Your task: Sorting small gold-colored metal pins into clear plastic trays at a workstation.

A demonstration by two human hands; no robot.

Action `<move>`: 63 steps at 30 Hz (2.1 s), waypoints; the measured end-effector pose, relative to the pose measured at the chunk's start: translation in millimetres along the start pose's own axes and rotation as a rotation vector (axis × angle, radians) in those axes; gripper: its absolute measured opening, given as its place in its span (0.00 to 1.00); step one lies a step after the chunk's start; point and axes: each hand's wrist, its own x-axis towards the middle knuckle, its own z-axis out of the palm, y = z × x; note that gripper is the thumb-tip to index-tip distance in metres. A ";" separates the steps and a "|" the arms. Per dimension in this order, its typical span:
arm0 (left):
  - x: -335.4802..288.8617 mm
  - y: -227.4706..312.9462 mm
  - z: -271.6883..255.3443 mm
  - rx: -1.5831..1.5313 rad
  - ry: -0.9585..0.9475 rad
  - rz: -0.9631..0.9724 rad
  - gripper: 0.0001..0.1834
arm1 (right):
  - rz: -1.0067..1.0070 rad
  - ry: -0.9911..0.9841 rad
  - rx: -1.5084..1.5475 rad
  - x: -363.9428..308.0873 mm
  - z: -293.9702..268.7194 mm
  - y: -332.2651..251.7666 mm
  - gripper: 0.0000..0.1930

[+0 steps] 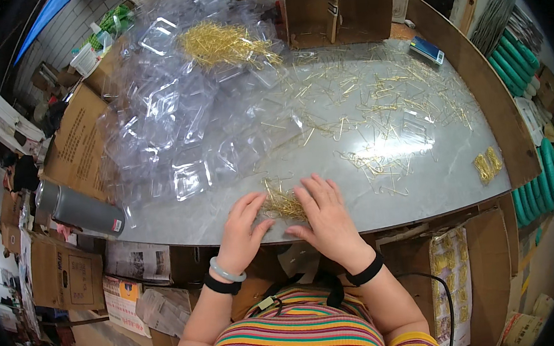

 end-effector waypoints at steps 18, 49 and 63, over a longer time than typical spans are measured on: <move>4.5 -11.5 -4.3 0.167 -0.221 0.100 0.41 | -0.069 -0.096 0.131 6.4 -14.4 7.0 0.26; 19.3 9.0 16.4 0.046 -0.145 0.209 0.44 | 0.103 0.080 0.295 -5.9 -6.2 -3.4 0.30; 8.9 3.4 17.3 0.134 0.003 0.055 0.45 | 0.085 -0.068 0.225 -5.1 -12.8 13.0 0.35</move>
